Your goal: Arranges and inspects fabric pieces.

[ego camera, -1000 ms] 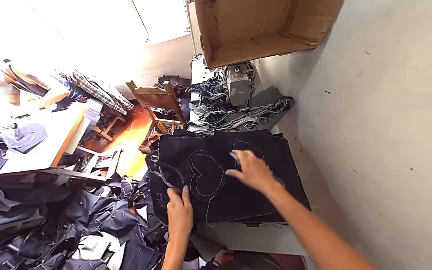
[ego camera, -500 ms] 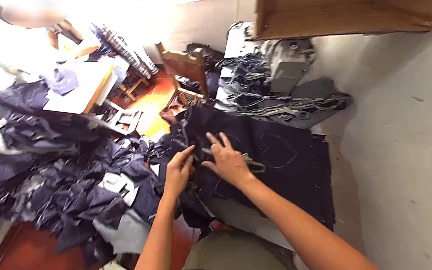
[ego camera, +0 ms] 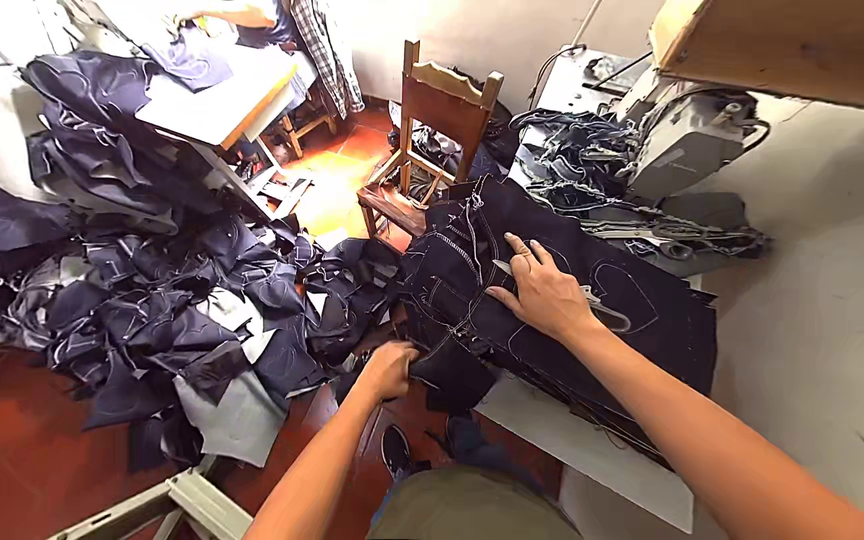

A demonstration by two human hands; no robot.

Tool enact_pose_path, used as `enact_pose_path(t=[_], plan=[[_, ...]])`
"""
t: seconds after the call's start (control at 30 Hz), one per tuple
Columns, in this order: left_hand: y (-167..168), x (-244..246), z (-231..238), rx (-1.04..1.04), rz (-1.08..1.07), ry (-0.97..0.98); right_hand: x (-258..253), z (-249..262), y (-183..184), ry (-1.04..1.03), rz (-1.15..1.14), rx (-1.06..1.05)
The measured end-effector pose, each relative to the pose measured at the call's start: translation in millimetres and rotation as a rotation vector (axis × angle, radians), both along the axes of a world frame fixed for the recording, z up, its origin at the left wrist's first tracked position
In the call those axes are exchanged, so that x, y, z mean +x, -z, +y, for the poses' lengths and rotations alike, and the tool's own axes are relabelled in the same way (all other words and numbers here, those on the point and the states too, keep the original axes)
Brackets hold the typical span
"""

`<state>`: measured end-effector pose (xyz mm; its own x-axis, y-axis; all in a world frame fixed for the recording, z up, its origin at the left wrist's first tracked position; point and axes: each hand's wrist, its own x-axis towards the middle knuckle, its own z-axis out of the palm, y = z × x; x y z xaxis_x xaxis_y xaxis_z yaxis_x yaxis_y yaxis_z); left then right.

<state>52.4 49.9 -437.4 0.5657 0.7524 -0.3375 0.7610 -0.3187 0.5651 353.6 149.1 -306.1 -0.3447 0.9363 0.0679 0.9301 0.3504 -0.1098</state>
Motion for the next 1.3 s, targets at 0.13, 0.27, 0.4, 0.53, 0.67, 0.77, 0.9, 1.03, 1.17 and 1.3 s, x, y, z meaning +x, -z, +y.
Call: enact_pose_path(t=[0.13, 0.27, 0.4, 0.53, 0.67, 0.77, 0.9, 1.03, 1.17, 1.3], plan=[[-34.7, -19.1, -19.0, -0.212, -0.205, -0.168, -2.6, -9.9, -16.0, -0.058, -0.099, 0.211], [-44.2, -28.6, -24.9, -0.154, -0.098, -0.141, -39.3, -62.7, -58.3, 0.028, -0.220, 0.037], [-69.8, -26.7, -29.7, -0.116, 0.039, -0.036, -86.7, -103.1, -76.4, 0.141, -0.390, -0.398], [-94.5, -26.5, -40.0, -0.091, 0.109, -0.024, -112.4, -109.6, -46.7, 0.133, -0.380, -0.410], [-112.7, -46.7, -54.8, -0.133, 0.002, -0.143, -96.4, -117.8, -57.4, 0.175, -0.157, -0.189], [-133.8, -73.9, -75.1, -0.093, -0.296, -0.198, -47.9, -144.3, -58.4, 0.192, 0.300, -0.069], [-219.0, -98.2, -89.5, 0.012, -0.629, -0.032, -25.2, -197.7, -6.0, 0.107, 0.852, -0.675], [-321.8, -127.3, -73.7, 0.198, -0.605, 0.172, -82.2, -229.6, 43.4, 0.135, 1.463, -0.669], [-354.7, -156.6, -62.7, 0.701, -0.388, 0.115, -67.7, -232.0, -1.9, 0.262, 1.633, -0.233], [-284.7, -102.9, -66.3, 1.062, -0.397, -0.149, 52.2, -255.7, -88.5, 0.464, 1.275, 0.230]])
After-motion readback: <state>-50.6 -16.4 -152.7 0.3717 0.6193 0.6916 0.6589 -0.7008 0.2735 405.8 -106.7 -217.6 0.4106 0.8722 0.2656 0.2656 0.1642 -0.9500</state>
